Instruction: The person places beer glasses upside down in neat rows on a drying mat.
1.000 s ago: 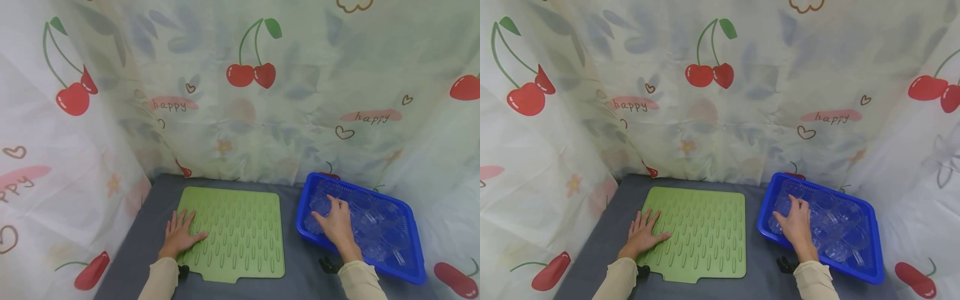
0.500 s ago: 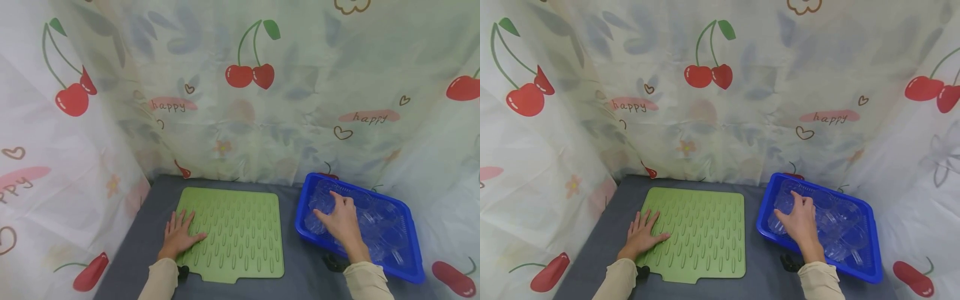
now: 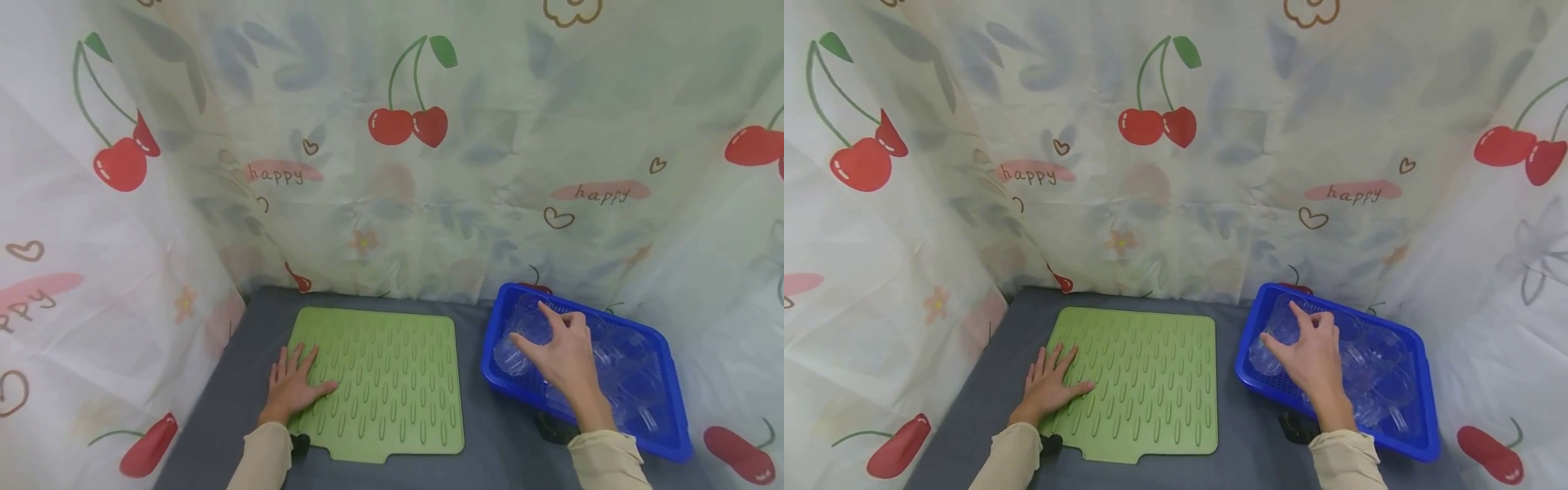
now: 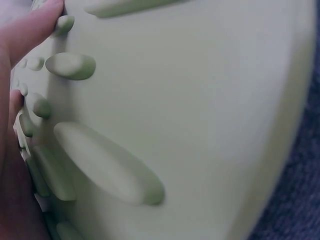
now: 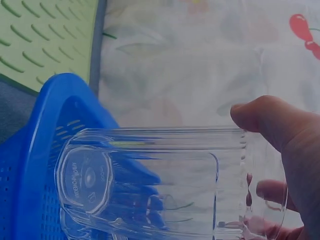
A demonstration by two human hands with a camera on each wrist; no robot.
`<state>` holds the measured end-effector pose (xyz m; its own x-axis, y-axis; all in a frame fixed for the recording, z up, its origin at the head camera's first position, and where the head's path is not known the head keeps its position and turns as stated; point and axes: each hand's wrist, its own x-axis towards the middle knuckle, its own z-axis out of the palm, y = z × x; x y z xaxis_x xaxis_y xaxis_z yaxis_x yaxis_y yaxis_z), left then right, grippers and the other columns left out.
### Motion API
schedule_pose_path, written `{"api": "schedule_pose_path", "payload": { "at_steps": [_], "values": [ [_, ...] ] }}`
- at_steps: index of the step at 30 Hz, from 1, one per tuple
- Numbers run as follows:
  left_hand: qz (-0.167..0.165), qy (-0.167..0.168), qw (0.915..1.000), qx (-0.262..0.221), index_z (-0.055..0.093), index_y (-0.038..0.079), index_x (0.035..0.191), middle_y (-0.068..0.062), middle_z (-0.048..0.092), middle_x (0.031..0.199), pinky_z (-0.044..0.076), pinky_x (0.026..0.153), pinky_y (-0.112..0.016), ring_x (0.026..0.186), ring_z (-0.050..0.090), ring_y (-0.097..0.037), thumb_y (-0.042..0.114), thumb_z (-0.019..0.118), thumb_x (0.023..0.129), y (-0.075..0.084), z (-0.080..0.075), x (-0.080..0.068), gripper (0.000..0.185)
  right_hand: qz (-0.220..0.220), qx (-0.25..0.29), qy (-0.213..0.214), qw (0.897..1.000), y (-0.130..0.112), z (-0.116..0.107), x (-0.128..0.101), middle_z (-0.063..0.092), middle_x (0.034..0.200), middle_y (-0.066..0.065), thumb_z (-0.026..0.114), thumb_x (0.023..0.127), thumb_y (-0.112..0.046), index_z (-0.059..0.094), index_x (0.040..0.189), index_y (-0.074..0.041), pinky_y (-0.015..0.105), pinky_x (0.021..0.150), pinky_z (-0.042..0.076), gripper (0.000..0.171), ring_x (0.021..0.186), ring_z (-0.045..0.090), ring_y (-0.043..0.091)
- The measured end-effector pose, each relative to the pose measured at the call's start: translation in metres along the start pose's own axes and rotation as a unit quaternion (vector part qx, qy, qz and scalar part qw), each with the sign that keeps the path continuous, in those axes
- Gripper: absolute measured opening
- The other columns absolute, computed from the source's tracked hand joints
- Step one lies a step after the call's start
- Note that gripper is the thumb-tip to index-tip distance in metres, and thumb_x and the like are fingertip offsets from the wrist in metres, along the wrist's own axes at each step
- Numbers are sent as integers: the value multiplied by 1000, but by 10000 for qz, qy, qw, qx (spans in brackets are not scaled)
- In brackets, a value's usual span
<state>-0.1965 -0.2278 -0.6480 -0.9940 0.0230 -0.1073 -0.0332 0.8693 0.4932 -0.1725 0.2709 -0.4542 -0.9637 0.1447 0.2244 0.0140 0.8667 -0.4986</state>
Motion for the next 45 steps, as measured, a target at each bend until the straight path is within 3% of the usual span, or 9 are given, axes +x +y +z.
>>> {"api": "schedule_pose_path", "payload": {
  "at_steps": [10, 23, 32, 38, 45],
  "values": [
    [-99, -154, 9998, -33, 26, 25, 164, -14, 6, 173, -3, 122, -73, 158, -12, -46, 78, 64, 81, 2, -1, -1, 106, 81, 218, 110, 9997, -12, -10, -4, 40, 131, 27, 73, 88, -57, 49, 150, -7, 56, 78, 45, 83, 108, 42, 41],
    [-151, -187, 9997, -45, 26, 25, 164, -13, 6, 174, -4, 122, -73, 158, -12, -45, 78, 65, 81, 3, -2, -1, 106, 48, 920, -240, 9955, -18, -14, -4, 43, 135, 26, 70, 91, -57, 43, 153, -8, 55, 83, 54, 84, 113, 56, 41],
    [-163, -212, 9996, -94, 25, 24, 164, -13, 5, 174, -5, 122, -73, 158, -13, -45, 77, 65, 81, 3, -3, -2, 106, 84, 1435, -695, 9872, -27, -14, -5, 39, 142, 25, 69, 94, -53, 39, 155, -12, 60, 92, 55, 80, 124, 56, 47],
    [-165, -143, 9997, -124, 28, 22, 163, -15, 8, 173, -4, 122, -72, 158, -11, -46, 73, 68, 82, 7, -8, -4, 104, 89, 1775, -686, 9817, -30, -9, -5, 39, 145, 22, 69, 94, -51, 40, 155, -15, 59, 94, 56, 77, 128, 56, 43],
    [-209, -157, 9996, -129, 28, 22, 163, -15, 9, 173, -2, 123, -71, 159, -8, -46, 70, 69, 83, 16, -14, -8, 102, 413, 2396, -985, 9650, -37, -7, -4, 32, 159, 16, 70, 92, -55, 36, 158, -22, 60, 101, 53, 81, 140, 48, 40]
  ]
}}
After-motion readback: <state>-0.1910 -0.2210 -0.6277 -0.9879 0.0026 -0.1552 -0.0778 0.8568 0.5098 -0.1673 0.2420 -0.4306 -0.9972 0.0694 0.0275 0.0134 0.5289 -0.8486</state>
